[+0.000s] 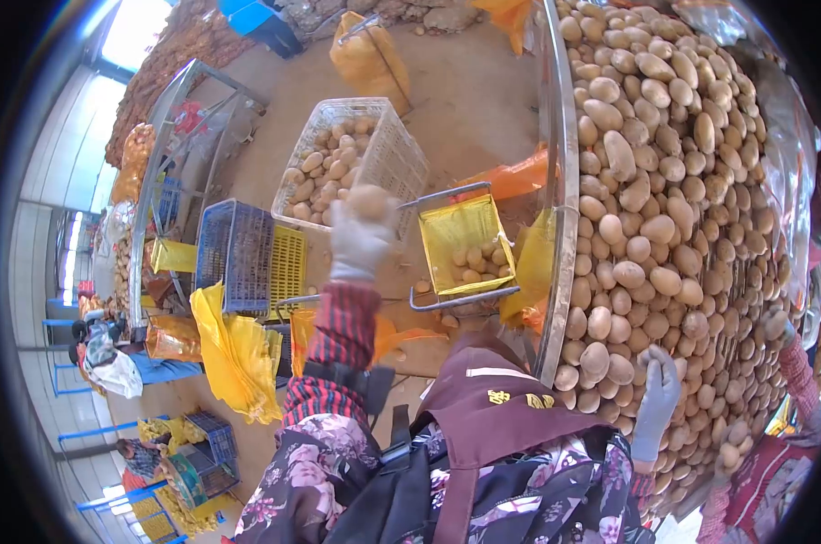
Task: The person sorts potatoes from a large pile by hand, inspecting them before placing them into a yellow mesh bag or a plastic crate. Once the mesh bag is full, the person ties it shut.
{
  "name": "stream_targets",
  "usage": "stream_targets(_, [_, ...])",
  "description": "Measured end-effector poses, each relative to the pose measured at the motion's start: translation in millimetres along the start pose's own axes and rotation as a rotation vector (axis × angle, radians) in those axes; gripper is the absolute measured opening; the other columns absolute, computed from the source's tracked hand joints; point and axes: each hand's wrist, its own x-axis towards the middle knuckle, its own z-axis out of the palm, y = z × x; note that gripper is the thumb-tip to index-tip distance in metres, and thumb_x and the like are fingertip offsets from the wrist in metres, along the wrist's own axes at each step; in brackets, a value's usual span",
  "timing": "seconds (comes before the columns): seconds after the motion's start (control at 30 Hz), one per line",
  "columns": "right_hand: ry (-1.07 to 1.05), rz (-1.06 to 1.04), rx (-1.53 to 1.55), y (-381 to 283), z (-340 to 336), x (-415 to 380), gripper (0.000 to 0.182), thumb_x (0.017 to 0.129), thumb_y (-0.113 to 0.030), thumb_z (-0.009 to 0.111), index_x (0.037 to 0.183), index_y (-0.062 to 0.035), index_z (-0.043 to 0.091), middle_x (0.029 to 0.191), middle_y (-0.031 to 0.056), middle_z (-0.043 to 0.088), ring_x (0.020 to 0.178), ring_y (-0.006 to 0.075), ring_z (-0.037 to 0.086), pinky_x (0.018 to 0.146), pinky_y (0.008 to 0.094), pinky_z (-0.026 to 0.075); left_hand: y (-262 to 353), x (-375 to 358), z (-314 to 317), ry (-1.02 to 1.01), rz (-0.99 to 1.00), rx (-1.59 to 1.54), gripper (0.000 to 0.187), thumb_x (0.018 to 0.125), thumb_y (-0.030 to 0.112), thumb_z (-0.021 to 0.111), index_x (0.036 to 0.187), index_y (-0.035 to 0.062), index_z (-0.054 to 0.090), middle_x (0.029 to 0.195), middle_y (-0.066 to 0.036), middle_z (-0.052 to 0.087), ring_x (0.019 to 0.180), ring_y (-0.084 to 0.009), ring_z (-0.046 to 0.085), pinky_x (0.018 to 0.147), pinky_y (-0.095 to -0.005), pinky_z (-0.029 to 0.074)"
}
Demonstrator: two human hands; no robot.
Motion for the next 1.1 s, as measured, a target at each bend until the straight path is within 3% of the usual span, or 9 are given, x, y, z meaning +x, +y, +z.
stream_targets(0.1, [0.009, -0.119, -0.198, -7.3, 9.2, 3.6, 0.024, 0.100, -0.006, 0.056, 0.120, 0.0045, 0.064, 0.118, 0.0103, 0.065, 0.104, 0.0187, 0.064, 0.095, 0.0296, 0.051, 43.4, 16.8, 0.8, 0.431, -0.172, -0.488, 0.033, 0.105, 0.031, 0.052, 0.127, 0.0062, 0.054, 0.117, -0.014, 0.064, 0.109, -0.0275, 0.061, 0.105, -0.0435, 0.049])
stream_targets(0.13, [0.041, -0.218, -0.287, 5.5, 14.0, 2.1, 0.024, 0.098, -0.009, 0.059, 0.119, 0.0023, 0.064, 0.121, 0.0110, 0.065, 0.108, 0.0207, 0.062, 0.097, 0.0333, 0.050, 14.1, 48.7, -63.1, -0.043, -0.043, -0.346, 0.039, 0.106, 0.035, 0.049, 0.128, 0.0044, 0.057, 0.116, -0.014, 0.066, 0.113, -0.0301, 0.062, 0.109, -0.0442, 0.047])
stream_targets(0.37, [0.060, -0.496, -0.929, 20.3, 4.6, -14.6, 0.031, 0.087, -0.027, 0.067, 0.113, -0.0104, 0.068, 0.135, 0.0136, 0.058, 0.132, 0.0392, 0.046, 0.113, 0.0556, 0.032, -55.6, -89.0, 198.4, -0.248, -0.494, 0.011, 0.043, 0.107, 0.033, 0.046, 0.132, -0.0001, 0.057, 0.130, -0.014, 0.062, 0.121, -0.0277, 0.060, 0.109, -0.0394, 0.046])
stream_targets(0.43, [0.239, -0.517, -0.948, 33.5, -18.3, -17.1, 0.024, 0.086, -0.029, 0.068, 0.103, -0.0127, 0.068, 0.136, 0.0114, 0.057, 0.133, 0.0382, 0.044, 0.113, 0.0598, 0.027, -67.0, -123.4, 247.1, -0.720, -0.471, 0.356, 0.038, 0.106, 0.026, 0.050, 0.132, 0.0002, 0.056, 0.134, -0.011, 0.059, 0.126, -0.0249, 0.056, 0.109, -0.0399, 0.044])
stream_targets(0.53, [0.526, -0.470, -1.035, 49.1, -45.6, 16.1, 0.018, 0.083, -0.027, 0.071, 0.095, -0.0136, 0.067, 0.133, 0.0109, 0.058, 0.129, 0.0354, 0.047, 0.111, 0.0610, 0.027, -111.1, -150.2, 277.3, -0.901, -0.184, 0.689, 0.040, 0.098, 0.020, 0.061, 0.134, 0.0027, 0.055, 0.133, -0.013, 0.058, 0.129, -0.0269, 0.053, 0.107, -0.0412, 0.044])
stream_targets(0.6, [0.570, -0.380, -1.086, 47.9, -54.7, 43.3, 0.019, 0.082, -0.024, 0.072, 0.097, -0.0134, 0.067, 0.131, 0.0103, 0.059, 0.129, 0.0352, 0.047, 0.111, 0.0595, 0.029, -123.8, -150.9, 301.4, -1.158, 0.610, 1.026, 0.052, 0.088, 0.017, 0.070, 0.135, 0.0047, 0.055, 0.134, -0.016, 0.056, 0.129, -0.0314, 0.052, 0.107, -0.0427, 0.042])
stream_targets(0.7, [0.699, -0.368, -1.011, 37.4, -66.0, 84.7, 0.025, 0.082, -0.020, 0.071, 0.105, -0.0128, 0.065, 0.128, 0.0099, 0.059, 0.127, 0.0352, 0.048, 0.109, 0.0556, 0.032, -131.1, -159.3, 338.2, -1.185, 0.853, 1.140, 0.056, 0.082, 0.012, 0.071, 0.135, 0.0080, 0.057, 0.133, -0.018, 0.056, 0.127, -0.0351, 0.053, 0.106, -0.0429, 0.043])
stream_targets(0.93, [0.393, -0.420, -0.711, 44.3, -44.0, 112.1, 0.040, 0.081, -0.016, 0.070, 0.119, -0.0107, 0.060, 0.114, 0.0117, 0.060, 0.113, 0.0365, 0.054, 0.104, 0.0481, 0.038, -212.4, -169.6, 431.8, -1.490, 0.904, 1.215, 0.052, 0.079, 0.021, 0.073, 0.128, 0.0089, 0.056, 0.118, -0.013, 0.061, 0.110, -0.0350, 0.057, 0.093, -0.0475, 0.046])
stream_targets(1.1, [0.418, -0.375, -1.194, 54.2, -103.8, 72.9, 0.040, 0.078, -0.018, 0.069, 0.117, -0.0142, 0.062, 0.109, 0.0100, 0.058, 0.114, 0.0333, 0.052, 0.106, 0.0521, 0.036, -204.9, -164.9, 438.8, -1.677, 0.563, 1.280, 0.055, 0.082, 0.023, 0.072, 0.133, 0.0093, 0.055, 0.122, -0.012, 0.062, 0.114, -0.0319, 0.058, 0.096, -0.0444, 0.048])
